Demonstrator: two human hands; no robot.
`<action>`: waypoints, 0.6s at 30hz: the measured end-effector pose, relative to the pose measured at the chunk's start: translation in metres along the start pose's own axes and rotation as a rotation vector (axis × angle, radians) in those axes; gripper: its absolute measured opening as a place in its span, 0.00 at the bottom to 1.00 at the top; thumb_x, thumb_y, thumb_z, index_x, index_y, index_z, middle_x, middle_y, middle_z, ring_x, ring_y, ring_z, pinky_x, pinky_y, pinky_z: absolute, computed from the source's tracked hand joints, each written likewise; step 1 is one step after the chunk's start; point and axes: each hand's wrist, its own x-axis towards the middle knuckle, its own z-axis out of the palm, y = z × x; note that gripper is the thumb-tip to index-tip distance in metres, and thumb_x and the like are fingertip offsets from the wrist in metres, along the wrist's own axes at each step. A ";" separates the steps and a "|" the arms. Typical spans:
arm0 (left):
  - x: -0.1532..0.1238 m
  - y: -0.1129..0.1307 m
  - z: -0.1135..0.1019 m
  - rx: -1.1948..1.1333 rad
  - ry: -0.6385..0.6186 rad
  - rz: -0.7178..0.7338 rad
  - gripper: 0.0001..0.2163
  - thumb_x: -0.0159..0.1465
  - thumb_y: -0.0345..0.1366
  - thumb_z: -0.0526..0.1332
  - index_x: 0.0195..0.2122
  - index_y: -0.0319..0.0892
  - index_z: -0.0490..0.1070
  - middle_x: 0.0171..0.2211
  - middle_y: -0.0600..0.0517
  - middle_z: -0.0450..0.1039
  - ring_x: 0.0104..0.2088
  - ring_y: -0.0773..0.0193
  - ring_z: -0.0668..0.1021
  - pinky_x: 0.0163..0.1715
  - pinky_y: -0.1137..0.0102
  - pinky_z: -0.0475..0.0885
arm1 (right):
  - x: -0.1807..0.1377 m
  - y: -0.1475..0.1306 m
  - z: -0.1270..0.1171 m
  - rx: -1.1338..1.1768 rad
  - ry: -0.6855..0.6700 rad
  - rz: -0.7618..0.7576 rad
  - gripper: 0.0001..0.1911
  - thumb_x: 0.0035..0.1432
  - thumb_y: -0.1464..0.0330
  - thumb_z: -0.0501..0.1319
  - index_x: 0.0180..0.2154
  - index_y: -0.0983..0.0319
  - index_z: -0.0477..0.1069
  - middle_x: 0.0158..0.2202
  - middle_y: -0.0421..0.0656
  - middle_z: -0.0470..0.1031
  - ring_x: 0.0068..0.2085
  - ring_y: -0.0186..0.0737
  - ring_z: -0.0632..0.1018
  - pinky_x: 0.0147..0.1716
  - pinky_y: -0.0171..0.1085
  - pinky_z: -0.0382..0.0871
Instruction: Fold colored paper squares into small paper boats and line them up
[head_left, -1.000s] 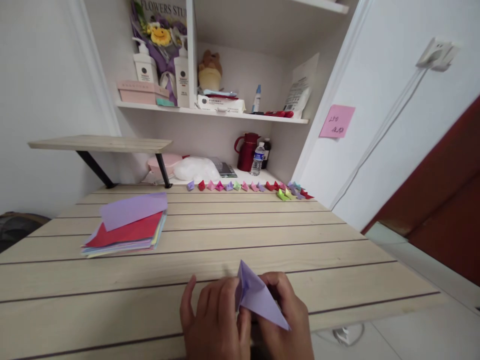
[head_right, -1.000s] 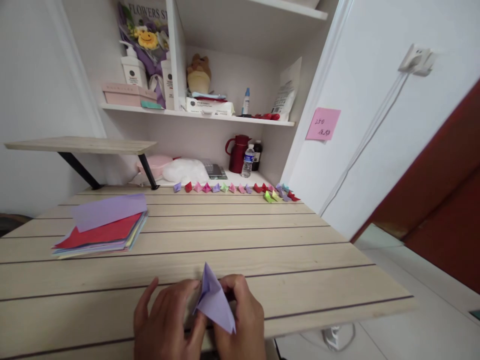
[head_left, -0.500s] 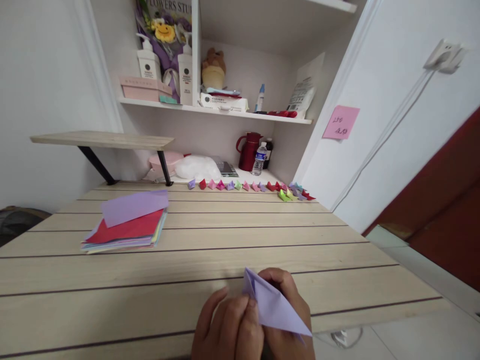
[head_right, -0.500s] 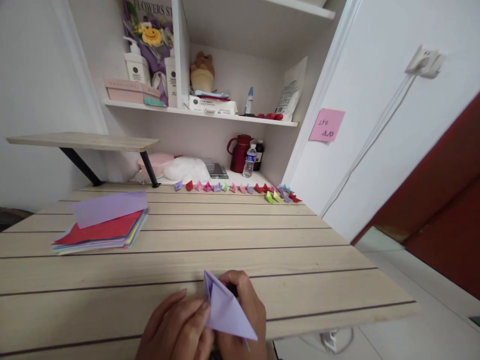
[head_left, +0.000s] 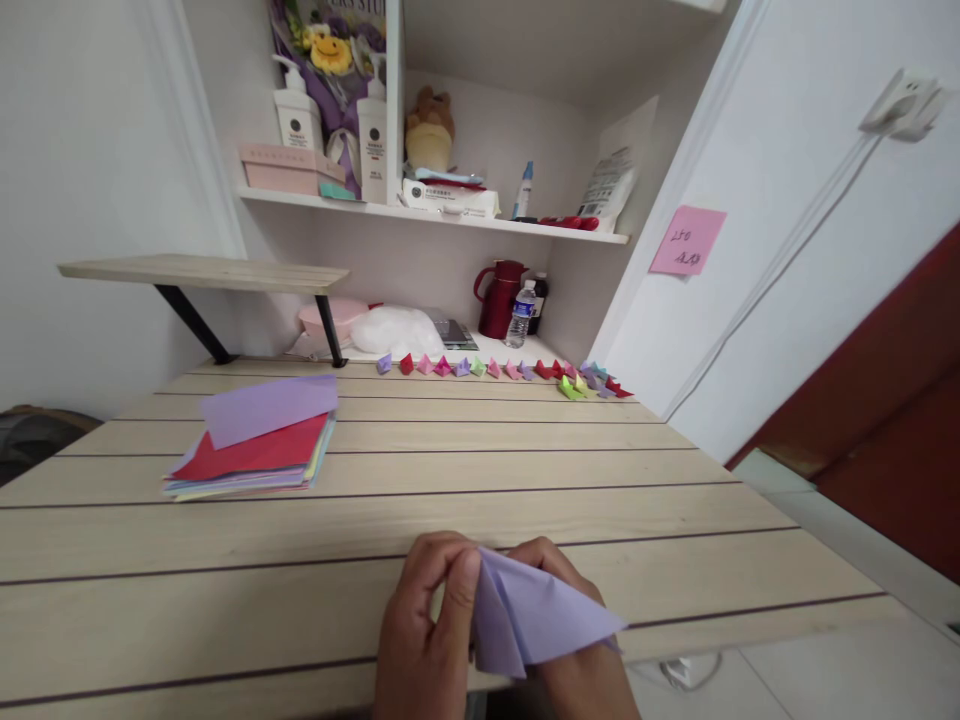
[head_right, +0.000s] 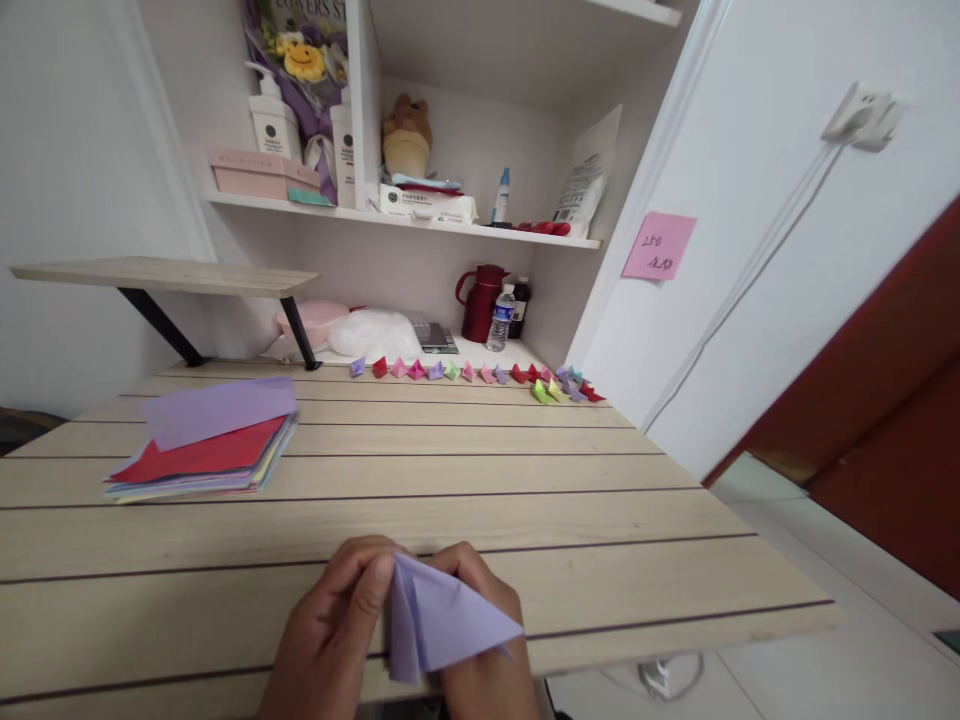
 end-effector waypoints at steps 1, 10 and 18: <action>0.001 0.001 0.000 -0.016 -0.027 -0.033 0.16 0.61 0.52 0.63 0.29 0.44 0.75 0.29 0.54 0.72 0.33 0.63 0.73 0.36 0.71 0.67 | 0.000 0.001 0.001 0.002 0.009 0.019 0.17 0.53 0.53 0.64 0.25 0.59 0.68 0.20 0.36 0.67 0.25 0.36 0.67 0.23 0.32 0.59; 0.002 0.003 -0.002 -0.158 -0.161 -0.273 0.19 0.57 0.55 0.65 0.26 0.42 0.75 0.22 0.56 0.68 0.27 0.67 0.67 0.28 0.73 0.62 | 0.006 0.014 0.000 0.100 -0.037 -0.055 0.18 0.50 0.53 0.67 0.24 0.59 0.70 0.21 0.38 0.69 0.26 0.38 0.68 0.25 0.34 0.61; -0.003 0.004 0.004 -0.072 -0.079 -0.164 0.19 0.60 0.54 0.62 0.27 0.43 0.76 0.25 0.53 0.73 0.32 0.60 0.73 0.35 0.70 0.68 | 0.005 0.014 0.009 0.168 0.064 -0.072 0.16 0.52 0.52 0.68 0.32 0.58 0.73 0.26 0.41 0.73 0.27 0.40 0.71 0.27 0.36 0.64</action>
